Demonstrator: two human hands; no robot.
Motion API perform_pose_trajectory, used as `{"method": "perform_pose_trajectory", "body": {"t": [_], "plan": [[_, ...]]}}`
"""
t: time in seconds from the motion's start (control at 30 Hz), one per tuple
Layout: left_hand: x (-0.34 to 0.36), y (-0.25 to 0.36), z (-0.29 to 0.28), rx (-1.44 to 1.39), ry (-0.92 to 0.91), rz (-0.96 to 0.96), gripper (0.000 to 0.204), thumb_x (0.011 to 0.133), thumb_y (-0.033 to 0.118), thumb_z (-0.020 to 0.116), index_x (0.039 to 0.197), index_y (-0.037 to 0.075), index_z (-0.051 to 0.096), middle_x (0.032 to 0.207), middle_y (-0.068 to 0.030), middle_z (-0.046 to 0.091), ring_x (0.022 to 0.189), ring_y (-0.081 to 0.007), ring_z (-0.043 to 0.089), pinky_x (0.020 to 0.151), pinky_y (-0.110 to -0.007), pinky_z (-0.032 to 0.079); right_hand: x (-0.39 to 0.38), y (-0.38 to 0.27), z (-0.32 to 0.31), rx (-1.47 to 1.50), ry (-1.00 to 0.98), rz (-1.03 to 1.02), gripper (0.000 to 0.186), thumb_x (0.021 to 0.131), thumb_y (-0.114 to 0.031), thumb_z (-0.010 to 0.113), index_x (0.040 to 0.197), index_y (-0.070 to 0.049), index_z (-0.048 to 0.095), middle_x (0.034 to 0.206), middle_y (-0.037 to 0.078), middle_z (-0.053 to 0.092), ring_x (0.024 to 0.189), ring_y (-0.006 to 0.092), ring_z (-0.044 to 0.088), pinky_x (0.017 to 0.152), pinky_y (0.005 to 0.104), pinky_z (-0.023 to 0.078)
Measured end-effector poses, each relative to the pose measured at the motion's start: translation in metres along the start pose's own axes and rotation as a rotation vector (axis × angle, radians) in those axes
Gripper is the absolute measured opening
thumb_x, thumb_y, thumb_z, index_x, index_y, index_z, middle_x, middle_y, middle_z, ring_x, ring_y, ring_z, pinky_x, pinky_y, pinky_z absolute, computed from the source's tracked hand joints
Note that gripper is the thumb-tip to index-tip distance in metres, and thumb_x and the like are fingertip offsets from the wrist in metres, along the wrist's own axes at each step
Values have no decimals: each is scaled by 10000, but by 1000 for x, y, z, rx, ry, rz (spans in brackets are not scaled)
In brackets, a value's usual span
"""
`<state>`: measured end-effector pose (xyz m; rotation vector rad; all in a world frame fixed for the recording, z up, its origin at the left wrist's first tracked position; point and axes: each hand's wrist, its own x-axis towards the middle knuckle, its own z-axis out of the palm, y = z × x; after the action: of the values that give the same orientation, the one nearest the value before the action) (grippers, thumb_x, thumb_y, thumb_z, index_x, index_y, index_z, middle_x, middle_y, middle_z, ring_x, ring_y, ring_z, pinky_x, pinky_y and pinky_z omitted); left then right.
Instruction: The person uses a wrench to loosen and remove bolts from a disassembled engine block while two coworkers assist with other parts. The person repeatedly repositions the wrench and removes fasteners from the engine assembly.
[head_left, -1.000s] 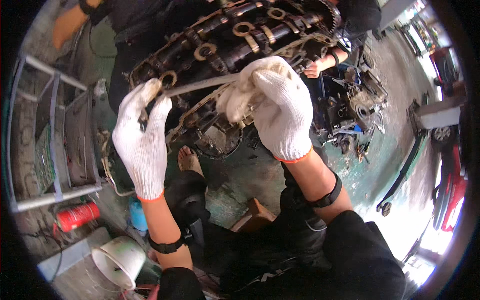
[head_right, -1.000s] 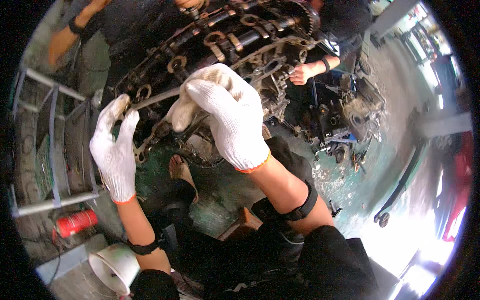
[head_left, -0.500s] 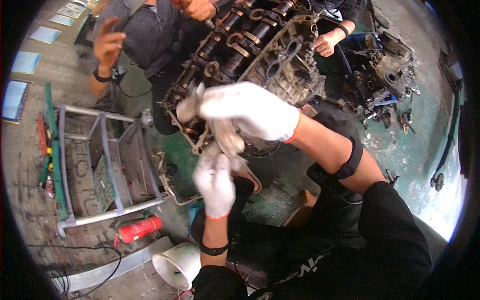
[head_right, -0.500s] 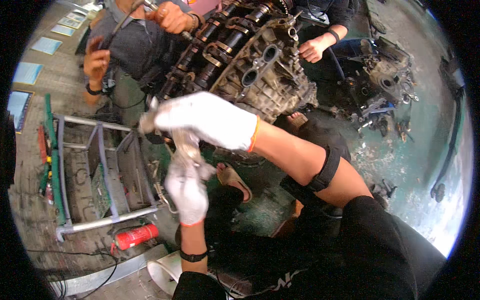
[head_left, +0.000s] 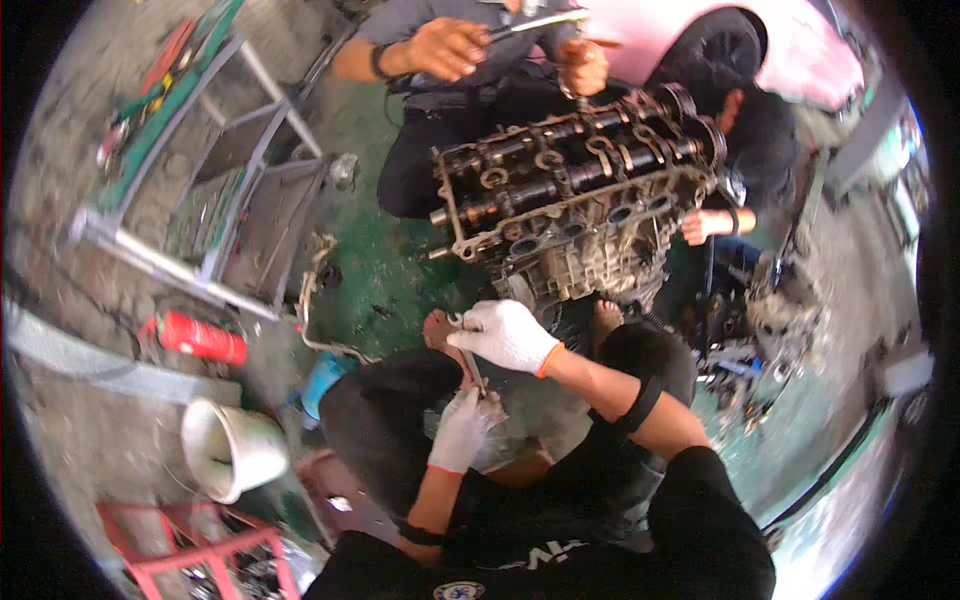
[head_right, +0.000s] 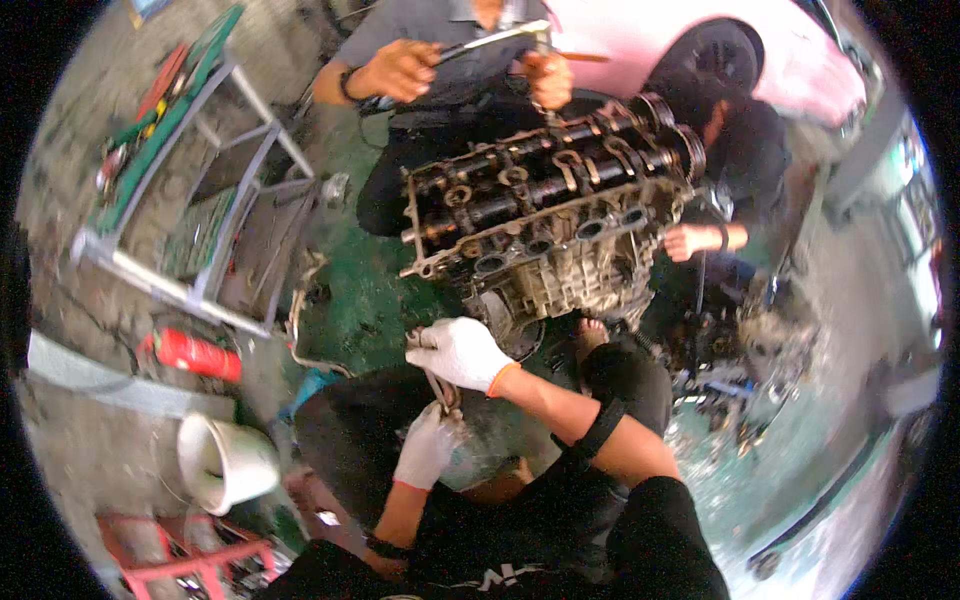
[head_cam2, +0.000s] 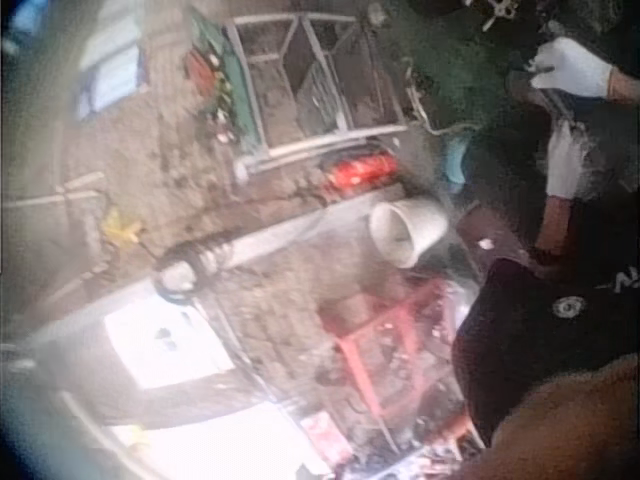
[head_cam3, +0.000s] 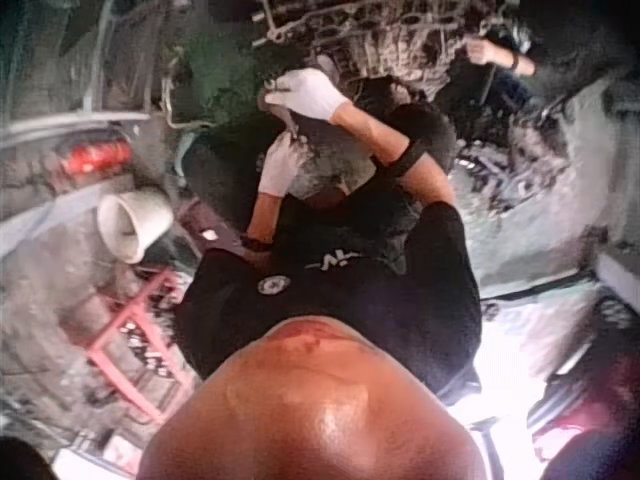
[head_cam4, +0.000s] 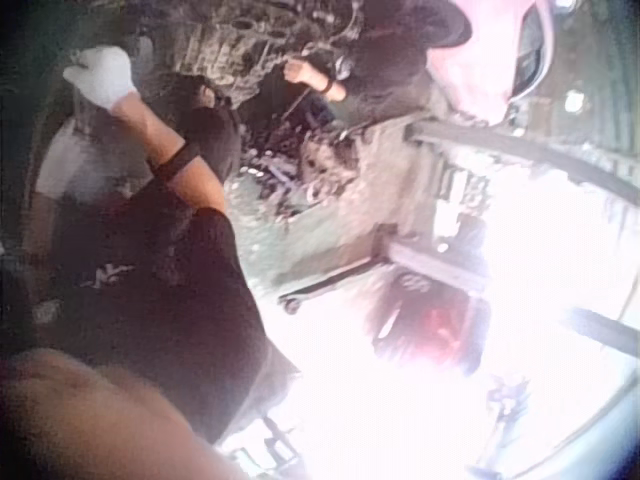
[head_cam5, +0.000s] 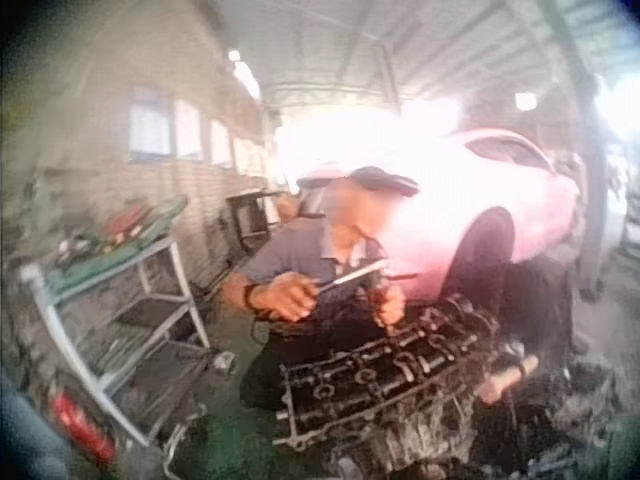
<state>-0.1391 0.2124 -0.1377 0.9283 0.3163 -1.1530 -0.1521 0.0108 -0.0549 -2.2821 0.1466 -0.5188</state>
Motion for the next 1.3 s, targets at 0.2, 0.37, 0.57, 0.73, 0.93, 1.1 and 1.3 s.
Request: {"method": "perform_pose_trajectory", "body": {"t": [0.2,0.37,0.57,0.73,0.93,1.1,1.3], "plan": [[-31,7,-35,118,-214,165,223,1004,165,605,1179,32,639,1090,-71,672,956,-201,667,832,-408,541,-56,-15,50,408,-478,349,346,966,-325,605,1124,-33,704,969,142,729,912,232,703,824,332,528],[-44,15,-39,478,-108,144,233,1002,157,600,1089,-49,665,991,-84,706,842,-180,695,802,-305,548,-97,-30,85,718,-360,624,333,1001,-261,575,1124,28,685,943,88,703,871,142,639,787,298,511],[-48,28,-13,567,-162,207,284,985,164,631,1134,-75,665,1010,-92,714,887,-154,687,801,-284,542,-83,-35,50,303,-115,329,267,953,-213,594,1079,-1,696,894,185,706,809,292,719,715,374,544],[-32,94,54,763,-166,550,309,957,170,680,1159,-63,678,939,-64,715,851,-112,670,769,-251,527,-18,-32,-61,-17,221,115,287,902,-245,670,1078,-25,729,865,187,713,793,320,721,723,363,562],[35,183,184,1307,5,1366,296,918,252,691,1112,29,714,1020,-119,722,911,-244,673,831,-346,520,31,-14,-156,575,455,435,234,944,-216,681,1083,-30,718,665,-38,610,542,38,507,516,208,404],[84,194,239,1605,66,1417,285,894,333,694,953,61,756,981,-106,717,936,-307,642,845,-406,502,32,2,-164,725,632,503,198,964,-157,648,1095,-20,707,659,-42,593,534,34,489,499,192,363],[107,184,238,1585,69,1329,295,872,286,745,939,-1,732,918,-144,725,865,-289,669,784,-375,506,34,12,-153,735,604,548,238,962,-188,659,1114,-9,691,684,-31,598,554,29,499,492,197,373]]}}
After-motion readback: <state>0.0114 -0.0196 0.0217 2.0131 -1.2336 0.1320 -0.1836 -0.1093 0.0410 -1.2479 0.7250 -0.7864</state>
